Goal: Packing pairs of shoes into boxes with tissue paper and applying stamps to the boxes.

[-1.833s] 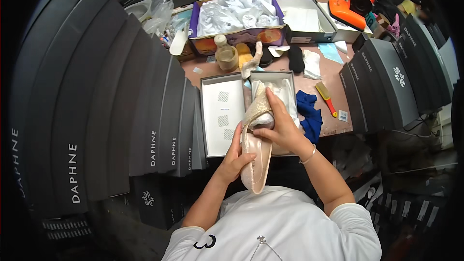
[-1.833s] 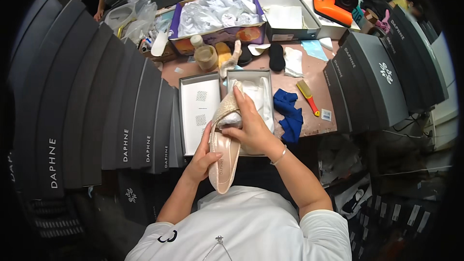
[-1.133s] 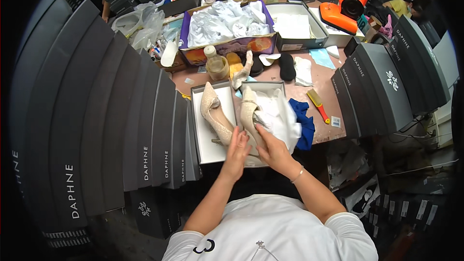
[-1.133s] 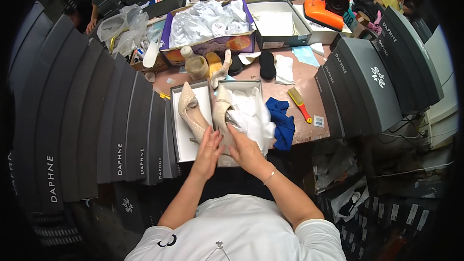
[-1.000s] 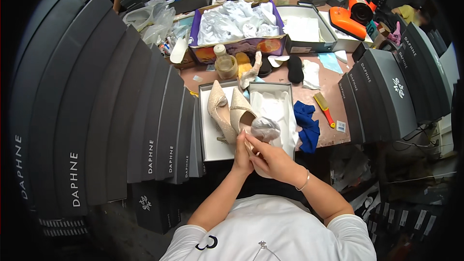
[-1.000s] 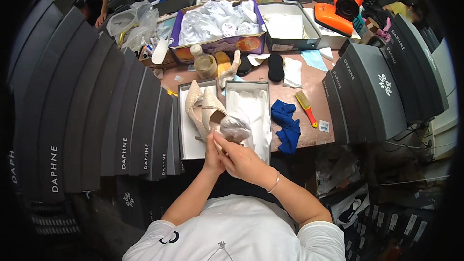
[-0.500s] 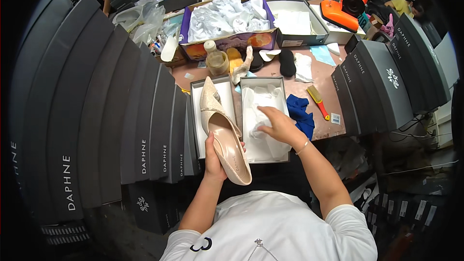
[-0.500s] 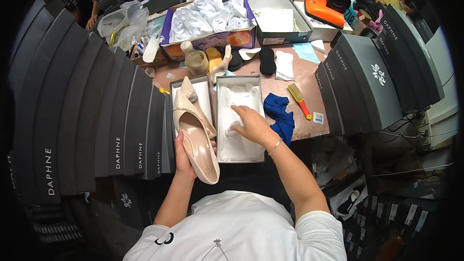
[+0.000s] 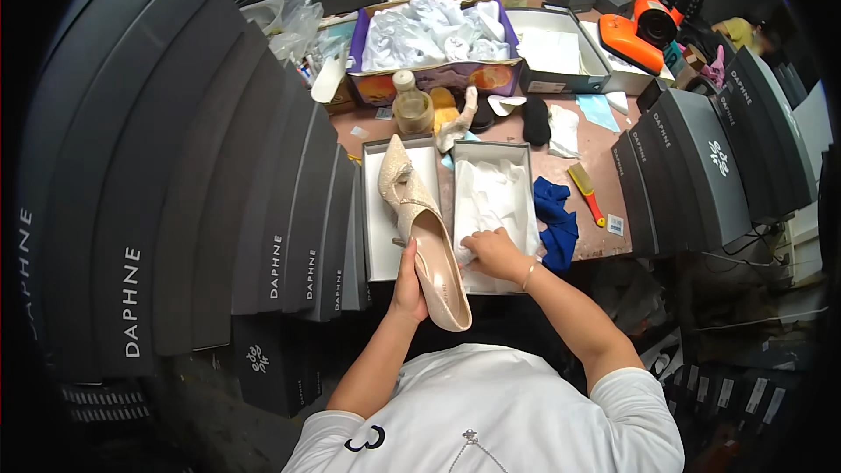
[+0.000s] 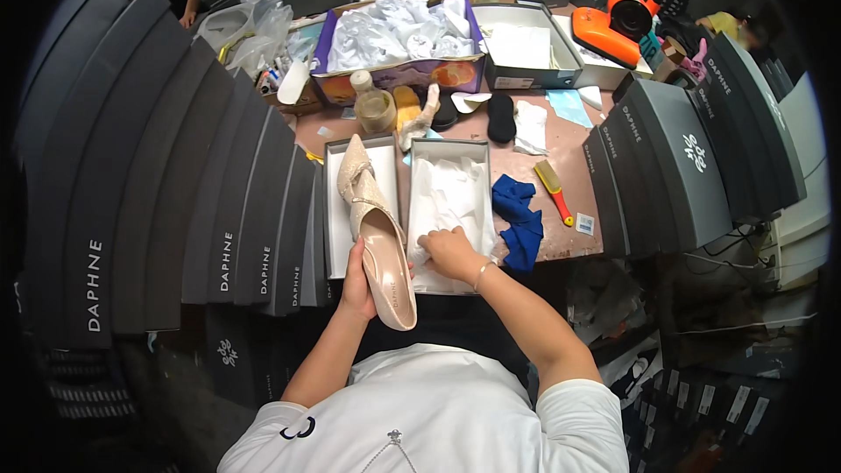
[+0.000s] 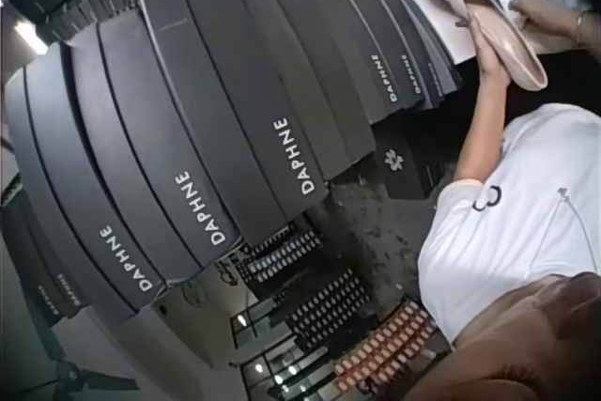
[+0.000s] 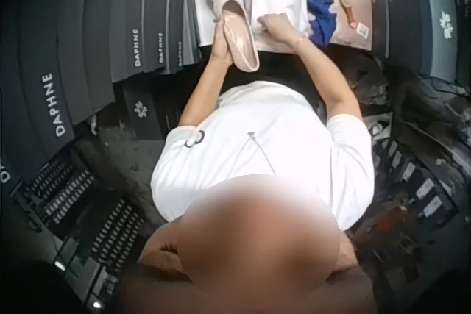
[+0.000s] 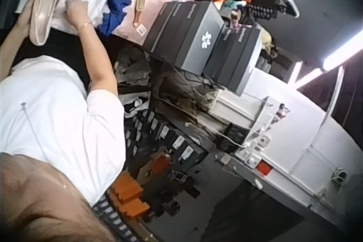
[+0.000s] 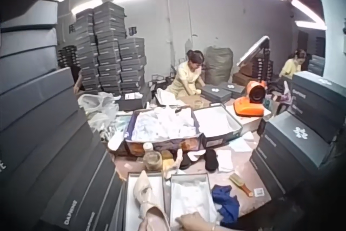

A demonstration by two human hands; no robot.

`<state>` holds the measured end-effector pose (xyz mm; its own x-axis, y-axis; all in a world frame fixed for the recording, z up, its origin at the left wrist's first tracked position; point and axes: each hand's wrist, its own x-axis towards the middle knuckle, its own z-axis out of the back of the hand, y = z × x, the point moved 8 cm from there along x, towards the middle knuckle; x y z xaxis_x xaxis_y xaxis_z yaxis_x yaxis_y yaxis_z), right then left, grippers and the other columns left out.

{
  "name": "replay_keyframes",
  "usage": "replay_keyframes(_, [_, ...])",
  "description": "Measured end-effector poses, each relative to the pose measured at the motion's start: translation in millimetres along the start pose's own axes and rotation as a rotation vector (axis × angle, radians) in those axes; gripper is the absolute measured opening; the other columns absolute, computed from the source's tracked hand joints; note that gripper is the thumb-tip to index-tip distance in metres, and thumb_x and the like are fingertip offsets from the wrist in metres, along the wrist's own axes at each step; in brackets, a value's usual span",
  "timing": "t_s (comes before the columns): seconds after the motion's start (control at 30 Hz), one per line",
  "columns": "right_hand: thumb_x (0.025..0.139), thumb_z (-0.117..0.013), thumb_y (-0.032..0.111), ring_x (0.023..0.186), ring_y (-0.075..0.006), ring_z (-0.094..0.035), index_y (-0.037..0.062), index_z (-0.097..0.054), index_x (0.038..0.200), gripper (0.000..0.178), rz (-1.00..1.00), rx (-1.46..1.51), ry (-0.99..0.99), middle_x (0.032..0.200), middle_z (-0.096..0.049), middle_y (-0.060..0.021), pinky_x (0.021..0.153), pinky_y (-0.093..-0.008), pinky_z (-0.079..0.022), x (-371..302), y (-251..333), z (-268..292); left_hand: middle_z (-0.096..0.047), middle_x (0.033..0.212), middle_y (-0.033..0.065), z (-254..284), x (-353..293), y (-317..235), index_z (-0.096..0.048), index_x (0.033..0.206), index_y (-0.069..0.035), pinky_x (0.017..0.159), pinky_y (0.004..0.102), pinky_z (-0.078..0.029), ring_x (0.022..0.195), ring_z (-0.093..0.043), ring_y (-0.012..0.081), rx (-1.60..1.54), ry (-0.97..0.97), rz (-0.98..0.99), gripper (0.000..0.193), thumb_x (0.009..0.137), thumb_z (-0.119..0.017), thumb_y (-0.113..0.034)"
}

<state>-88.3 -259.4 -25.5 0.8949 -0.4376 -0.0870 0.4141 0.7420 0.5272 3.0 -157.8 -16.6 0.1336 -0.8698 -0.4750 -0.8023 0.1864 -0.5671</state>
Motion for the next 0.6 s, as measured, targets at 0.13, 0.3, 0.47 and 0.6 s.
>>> replay_keyframes(0.13, [0.069, -0.076, 0.008, 0.083, -0.0346, -0.062, 0.0038, -0.058, 0.106, 0.042, -0.038, 0.389, -0.510, 0.095, -0.062, -0.0159, 0.074, -0.0394, -0.051, -19.4, 29.8, 79.6, -0.061, 0.103, 0.0140, 2.0, -10.1, -8.6, -0.047, 0.127, -0.004, 0.074, 0.0439, -0.057, 0.087, -0.066, 0.0283, -0.033, 0.025, -0.016, 0.073, 0.093, -0.033, -0.066])
replay_keyframes(0.3, [0.074, -0.070, 0.008, 0.093, -0.0320, -0.058, 0.0037, -0.051, 0.119, 0.050, 0.084, -0.119, -0.392, 0.113, -0.056, -0.0111, 0.074, -0.0393, -0.054, 4.0, 102.6, 87.5, -0.050, 0.129, 0.0100, -34.7, -12.6, -9.1, -0.038, 0.138, -0.007, 0.097, 0.0362, -0.046, 0.118, -0.052, 0.0215, 0.039, 0.078, -0.051, 0.071, 0.093, -0.043, -0.062])
replay_keyframes(0.47, [0.074, -0.071, 0.009, 0.101, -0.0349, -0.056, 0.0062, -0.051, 0.122, 0.052, 0.250, 0.166, -0.415, 0.118, -0.052, -0.0151, 0.080, -0.0402, -0.051, -15.3, 103.6, 82.5, -0.055, 0.121, 0.0113, -20.7, -9.5, -1.7, -0.044, 0.131, -0.007, 0.089, 0.0372, -0.051, 0.107, -0.059, 0.0224, 0.011, 0.153, 0.057, 0.052, 0.094, -0.047, -0.043])
replay_keyframes(0.6, [0.067, -0.079, 0.011, 0.098, -0.0354, -0.059, 0.0098, -0.049, 0.128, 0.068, 0.126, 0.063, -0.622, 0.114, -0.054, -0.0177, 0.083, -0.0390, -0.050, -4.2, 80.6, 94.7, -0.062, 0.100, 0.0114, -35.6, -10.7, 10.4, -0.048, 0.124, -0.005, 0.076, 0.0384, -0.055, 0.088, -0.064, 0.0246, 0.052, 0.136, -0.021, 0.051, 0.094, -0.043, -0.046])
